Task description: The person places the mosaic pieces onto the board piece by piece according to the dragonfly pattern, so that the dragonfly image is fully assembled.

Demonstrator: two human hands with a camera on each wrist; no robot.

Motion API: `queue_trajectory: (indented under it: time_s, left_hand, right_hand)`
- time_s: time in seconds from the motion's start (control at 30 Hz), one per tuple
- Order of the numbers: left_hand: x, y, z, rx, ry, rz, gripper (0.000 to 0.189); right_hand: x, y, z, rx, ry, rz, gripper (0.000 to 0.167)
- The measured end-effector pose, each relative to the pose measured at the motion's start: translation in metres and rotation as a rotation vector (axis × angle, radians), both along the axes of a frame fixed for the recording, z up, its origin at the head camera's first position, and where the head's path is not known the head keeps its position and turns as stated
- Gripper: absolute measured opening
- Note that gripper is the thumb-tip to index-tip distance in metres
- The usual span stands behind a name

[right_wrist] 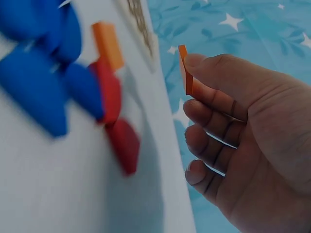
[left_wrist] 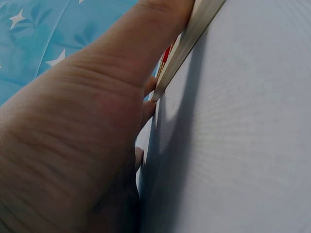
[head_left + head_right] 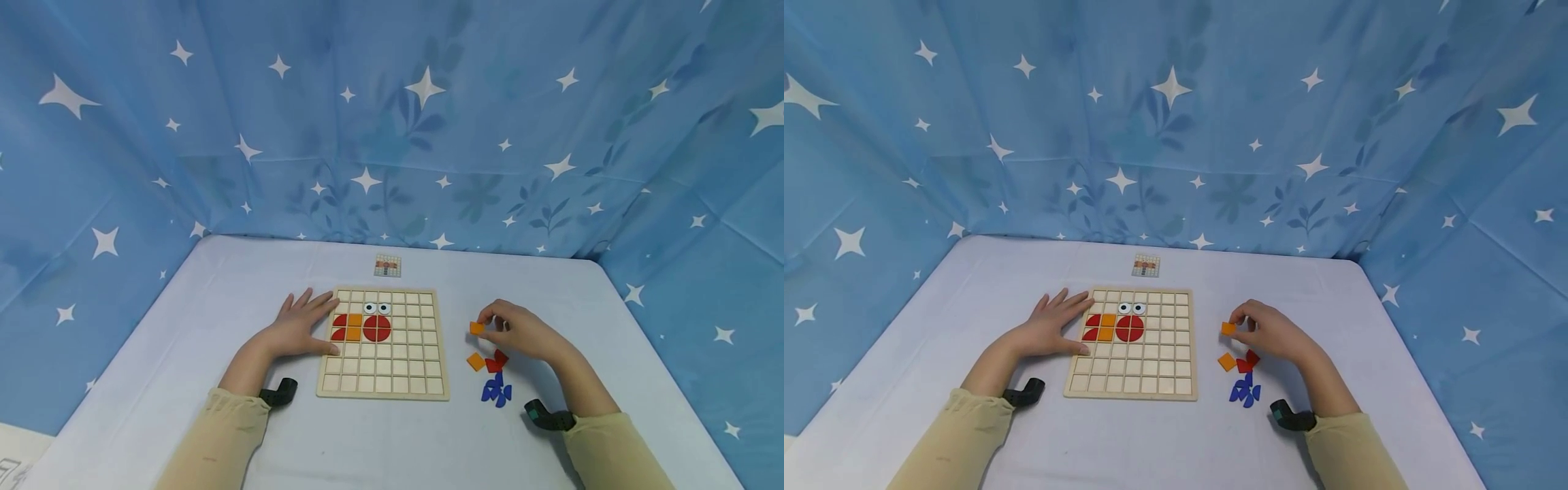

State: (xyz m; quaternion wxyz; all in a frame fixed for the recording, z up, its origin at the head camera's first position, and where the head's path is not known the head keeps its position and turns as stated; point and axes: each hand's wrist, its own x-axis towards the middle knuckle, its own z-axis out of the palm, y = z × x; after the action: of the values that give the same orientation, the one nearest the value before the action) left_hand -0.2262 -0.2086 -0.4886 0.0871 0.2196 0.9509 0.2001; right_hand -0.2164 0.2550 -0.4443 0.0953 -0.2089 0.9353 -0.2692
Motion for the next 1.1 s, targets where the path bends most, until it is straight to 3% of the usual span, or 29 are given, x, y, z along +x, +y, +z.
queue_trajectory:
  time_s: [0.17, 0.5, 0.73, 1.1]
  left_hand:
    - [0.001, 0.0, 0.0, 0.003, -0.006, 0.004, 0.107]
    - [0.001, 0.0, 0.0, 0.002, -0.004, 0.002, 0.107]
    - [0.002, 0.0, 0.002, 0.006, -0.016, 0.0, 0.106]
    - [0.0, 0.0, 0.002, -0.002, -0.005, 0.003, 0.106]
  right_hand:
    - [-0.005, -0.014, 0.007, -0.023, 0.04, 0.057, 0.018]
    - [-0.021, -0.052, 0.013, -0.017, 0.032, 0.102, 0.019]
    - [-0.031, -0.074, 0.009, -0.029, 0.036, 0.152, 0.02]
    - [-0.04, -0.106, -0.002, -0.038, -0.032, 0.14, 0.018]
